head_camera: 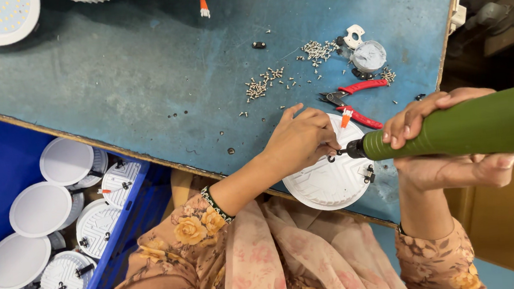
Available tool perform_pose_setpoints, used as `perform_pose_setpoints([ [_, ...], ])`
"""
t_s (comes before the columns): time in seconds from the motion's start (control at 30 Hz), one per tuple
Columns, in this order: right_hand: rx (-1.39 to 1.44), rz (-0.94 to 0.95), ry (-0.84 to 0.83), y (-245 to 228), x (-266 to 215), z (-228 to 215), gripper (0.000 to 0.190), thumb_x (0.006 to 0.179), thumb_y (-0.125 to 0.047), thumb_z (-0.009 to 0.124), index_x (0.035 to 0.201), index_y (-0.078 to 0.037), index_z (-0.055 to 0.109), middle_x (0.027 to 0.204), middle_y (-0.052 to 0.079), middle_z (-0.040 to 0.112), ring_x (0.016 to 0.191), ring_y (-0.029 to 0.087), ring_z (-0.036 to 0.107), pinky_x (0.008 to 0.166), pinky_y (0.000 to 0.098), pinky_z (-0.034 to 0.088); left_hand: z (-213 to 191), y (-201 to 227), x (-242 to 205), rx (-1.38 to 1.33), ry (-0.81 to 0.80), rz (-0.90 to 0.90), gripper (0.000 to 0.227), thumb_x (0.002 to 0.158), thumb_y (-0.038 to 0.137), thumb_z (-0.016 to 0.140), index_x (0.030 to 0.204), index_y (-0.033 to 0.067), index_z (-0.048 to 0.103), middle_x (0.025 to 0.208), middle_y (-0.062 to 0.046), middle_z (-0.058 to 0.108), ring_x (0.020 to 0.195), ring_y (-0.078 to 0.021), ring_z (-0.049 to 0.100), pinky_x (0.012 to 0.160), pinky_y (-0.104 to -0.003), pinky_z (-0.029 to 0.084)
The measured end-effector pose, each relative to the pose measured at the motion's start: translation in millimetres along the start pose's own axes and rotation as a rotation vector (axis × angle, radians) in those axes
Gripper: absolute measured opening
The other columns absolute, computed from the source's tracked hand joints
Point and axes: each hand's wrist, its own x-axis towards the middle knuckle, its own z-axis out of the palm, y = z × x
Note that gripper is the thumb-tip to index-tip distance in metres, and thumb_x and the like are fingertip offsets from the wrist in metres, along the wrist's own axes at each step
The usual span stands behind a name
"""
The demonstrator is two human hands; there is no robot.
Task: The person assembles LED light fixtures by hand. They place small metal components onto the back of white circular LED panels and use a green pneumatic screwdriver to fasten them. Completed units are placed into a blue crate.
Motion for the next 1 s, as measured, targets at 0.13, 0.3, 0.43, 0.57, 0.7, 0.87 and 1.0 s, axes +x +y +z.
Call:
perform_pose_setpoints([
  [0.13,-0.072,0.002,-0.021,-3,10,8,0.087,0.089,-0.086,0.043,0.109,-0.001,0.043,0.073,0.019,0.051,0.054,0.024,0.050,0.049,0.0374,0.049,1,-1,-1,-0.037,0.010,-0.014,0.011,0.077,0.027,0.081,0.088,0.0240,0.080,0.100,0.008,0.066,0.118,-0.0153,0.057,0.113,-0.058,0.032],
  [0.3,-0.206,-0.035,-0.056,-1,19,31,0.090,0.084,-0.089,0.040,0.107,-0.002,0.041,0.063,0.015,0.047,0.045,0.023,0.045,0.041,0.0361,0.045,2,0,-3,-0.044,0.017,-0.026,0.011,0.077,0.027,0.081,0.087,0.0229,0.079,0.099,0.007,0.066,0.118,-0.0162,0.058,0.112,-0.058,0.035],
  [0.43,-0.189,-0.021,-0.095,-9,17,48,0.090,0.088,-0.088,0.041,0.109,-0.001,0.040,0.063,0.015,0.047,0.043,0.021,0.045,0.040,0.0339,0.045,-1,3,0,0.015,-0.002,-0.002,0.008,0.077,0.025,0.080,0.085,0.0235,0.079,0.099,0.007,0.065,0.118,-0.0175,0.057,0.111,-0.059,0.035],
  [0.57,-0.218,-0.016,-0.086,-10,16,47,0.091,0.085,-0.089,0.041,0.110,-0.002,0.040,0.061,0.015,0.047,0.045,0.022,0.045,0.042,0.0360,0.045,4,1,-2,0.001,0.023,-0.006,0.010,0.077,0.027,0.081,0.086,0.0231,0.079,0.100,0.005,0.065,0.119,-0.0184,0.057,0.111,-0.060,0.035],
  [0.7,-0.230,-0.109,-0.122,-10,24,35,0.094,0.081,-0.093,0.038,0.105,-0.002,0.041,0.063,0.015,0.048,0.045,0.022,0.049,0.041,0.0361,0.047,11,-6,-5,-0.046,0.018,-0.037,0.012,0.079,0.031,0.080,0.089,0.0244,0.079,0.105,0.007,0.067,0.123,-0.0177,0.057,0.114,-0.058,0.034],
  [0.87,-0.221,-0.168,-0.066,-12,23,24,0.094,0.081,-0.093,0.036,0.106,-0.003,0.043,0.064,0.014,0.048,0.045,0.022,0.050,0.042,0.0368,0.048,8,-20,-16,-0.205,0.045,0.104,0.027,0.086,0.038,0.077,0.111,0.0258,0.076,0.120,0.005,0.068,0.140,-0.0246,0.049,0.120,-0.056,0.026],
  [1.0,-0.120,-0.108,0.016,0,9,18,0.091,0.084,-0.091,0.037,0.107,-0.003,0.042,0.064,0.017,0.049,0.049,0.026,0.050,0.047,0.0406,0.047,13,-27,-25,-0.242,0.037,0.106,0.037,0.089,0.044,0.075,0.121,0.0259,0.071,0.129,0.003,0.067,0.145,-0.0260,0.045,0.121,-0.054,0.025],
])
